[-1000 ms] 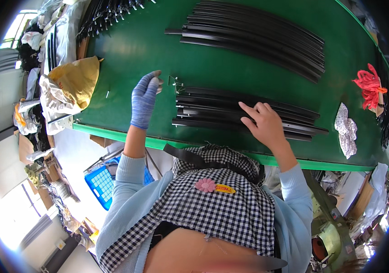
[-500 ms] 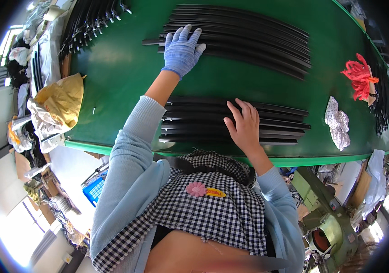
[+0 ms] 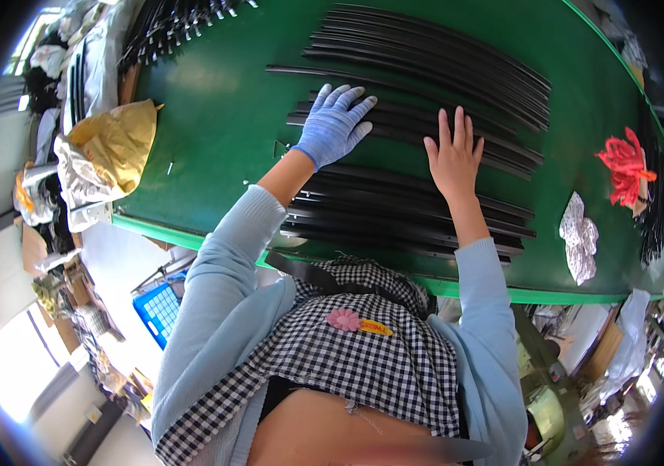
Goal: The person transfers black rods from a yellow basket to a green workbench, then repeatedly picks up individual rods and small metal clips, inserts the clips into the rod ends, and places the assembled units back on the table. The person handles rods one at a time and organizes them in rows.
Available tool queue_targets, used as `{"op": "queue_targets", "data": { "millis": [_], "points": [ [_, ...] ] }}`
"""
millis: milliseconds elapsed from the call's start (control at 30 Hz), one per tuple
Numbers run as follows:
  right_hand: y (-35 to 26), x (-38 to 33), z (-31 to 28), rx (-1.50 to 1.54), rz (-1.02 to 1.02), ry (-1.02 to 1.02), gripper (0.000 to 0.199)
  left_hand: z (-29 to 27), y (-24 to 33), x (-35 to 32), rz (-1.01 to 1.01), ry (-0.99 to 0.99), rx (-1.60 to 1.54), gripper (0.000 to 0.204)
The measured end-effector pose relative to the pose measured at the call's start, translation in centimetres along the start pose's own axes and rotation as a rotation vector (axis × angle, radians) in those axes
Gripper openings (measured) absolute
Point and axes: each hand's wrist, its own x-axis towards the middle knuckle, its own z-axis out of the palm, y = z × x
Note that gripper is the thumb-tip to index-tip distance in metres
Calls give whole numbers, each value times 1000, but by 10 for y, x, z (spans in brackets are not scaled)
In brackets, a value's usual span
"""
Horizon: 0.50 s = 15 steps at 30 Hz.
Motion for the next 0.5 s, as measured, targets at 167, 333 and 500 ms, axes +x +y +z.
{"op": "queue_targets", "data": {
  "millis": [167,333,500],
  "points": [
    [-16,-22,-20,-62,16,-71,63,-60,-41,-56,-489,198,-231,28],
    [-15,-22,-16,26,45,5,62,-92,-58,-106,-656,-278,-82,27],
    [-42,-20,-28,386,-162,239,39,-72,-56,-115,-644,-223,109,21]
  ]
}}
